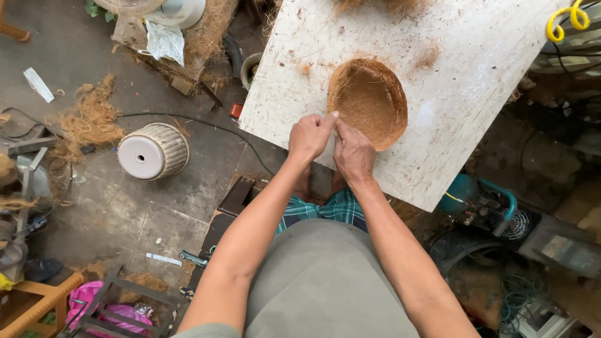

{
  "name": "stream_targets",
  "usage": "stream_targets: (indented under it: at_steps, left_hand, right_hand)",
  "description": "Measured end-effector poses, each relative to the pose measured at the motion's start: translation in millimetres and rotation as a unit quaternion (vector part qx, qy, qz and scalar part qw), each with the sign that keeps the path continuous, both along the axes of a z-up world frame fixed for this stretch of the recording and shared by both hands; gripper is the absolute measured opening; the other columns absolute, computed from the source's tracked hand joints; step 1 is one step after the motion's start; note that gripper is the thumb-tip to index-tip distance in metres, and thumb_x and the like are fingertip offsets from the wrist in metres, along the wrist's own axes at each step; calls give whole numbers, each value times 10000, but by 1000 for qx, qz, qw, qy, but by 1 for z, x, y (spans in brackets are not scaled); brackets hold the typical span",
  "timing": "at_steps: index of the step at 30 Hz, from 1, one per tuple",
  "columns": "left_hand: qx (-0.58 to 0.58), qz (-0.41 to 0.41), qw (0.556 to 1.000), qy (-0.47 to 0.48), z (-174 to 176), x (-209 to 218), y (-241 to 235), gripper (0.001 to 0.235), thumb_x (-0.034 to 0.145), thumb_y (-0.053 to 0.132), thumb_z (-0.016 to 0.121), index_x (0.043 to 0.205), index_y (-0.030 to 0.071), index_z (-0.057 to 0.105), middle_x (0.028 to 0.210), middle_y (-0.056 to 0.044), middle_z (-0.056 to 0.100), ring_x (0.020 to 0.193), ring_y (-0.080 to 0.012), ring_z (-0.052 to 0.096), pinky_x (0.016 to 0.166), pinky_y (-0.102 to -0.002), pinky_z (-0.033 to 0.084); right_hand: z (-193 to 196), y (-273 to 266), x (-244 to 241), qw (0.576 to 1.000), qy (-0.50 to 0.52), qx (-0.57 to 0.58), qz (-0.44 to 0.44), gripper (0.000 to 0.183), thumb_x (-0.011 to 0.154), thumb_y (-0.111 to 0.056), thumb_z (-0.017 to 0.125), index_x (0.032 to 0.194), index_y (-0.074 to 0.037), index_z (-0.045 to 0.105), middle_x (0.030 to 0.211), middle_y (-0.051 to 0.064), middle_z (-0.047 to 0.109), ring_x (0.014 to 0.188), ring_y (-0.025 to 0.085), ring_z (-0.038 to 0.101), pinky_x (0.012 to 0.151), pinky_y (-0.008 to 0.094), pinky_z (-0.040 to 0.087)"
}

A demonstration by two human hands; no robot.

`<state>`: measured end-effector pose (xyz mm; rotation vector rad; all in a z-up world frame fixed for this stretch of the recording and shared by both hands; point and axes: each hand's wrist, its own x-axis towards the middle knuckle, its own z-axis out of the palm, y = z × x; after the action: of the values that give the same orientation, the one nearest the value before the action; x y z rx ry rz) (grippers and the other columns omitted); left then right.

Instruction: The person repeatedly picks up small bundles of coconut coir and presses them into the rim of a shallow oval basket on a white table. The hands work around the edge, tucking and smoothing the fibers to build up the basket's sides.

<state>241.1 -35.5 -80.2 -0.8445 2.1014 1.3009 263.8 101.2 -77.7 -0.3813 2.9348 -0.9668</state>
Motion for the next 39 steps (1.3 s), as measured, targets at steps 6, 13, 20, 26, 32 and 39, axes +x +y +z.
stream_targets:
  at_steps: [6,13,20,26,32,39]
  left_hand:
    - [-20,-46,999,21,28,-12,3,434,752,522,643,567,131,601,585,-151,635,707,-389,692,640,-453,525]
    - [-4,-60,998,36,-3,-8,3,265,727,323,581,546,131,589,520,-129,586,623,-332,679,570,-425,515]
    - [9,-33,998,43,2,-6,2,323,774,345,534,577,107,628,559,-153,608,632,-316,666,580,-424,517]
    - [-12,-100,994,35,68,-16,2,454,789,448,597,632,25,647,659,-268,637,775,-468,686,678,-507,526]
    - [-59,-132,989,30,23,-11,6,362,744,380,610,645,41,689,678,-259,659,827,-492,692,676,-557,532]
    - [-42,-107,993,38,-20,1,10,309,722,313,576,653,28,672,678,-274,654,821,-507,686,683,-558,532]
  right_hand:
    - [-35,14,17,1000,16,-14,-9,412,868,-56,558,1262,-97,669,1006,130,736,970,316,701,861,421,536]
    - [-37,27,26,999,1,-17,-34,165,913,-167,649,1063,-168,717,935,65,737,920,290,716,869,404,544]
    - [-29,29,24,998,53,-16,-28,111,910,-206,707,1013,-173,732,997,28,683,956,274,697,828,402,546]
    - [-35,25,23,993,111,51,1,135,863,-136,715,974,-212,703,932,-24,616,862,233,678,759,373,524]
    - [-29,27,26,992,120,41,13,185,853,-109,685,1009,-207,703,942,-29,622,902,211,684,842,350,512]
    - [29,50,-8,991,30,-86,-103,283,905,48,522,1121,-53,675,1051,172,609,1020,339,605,926,433,475]
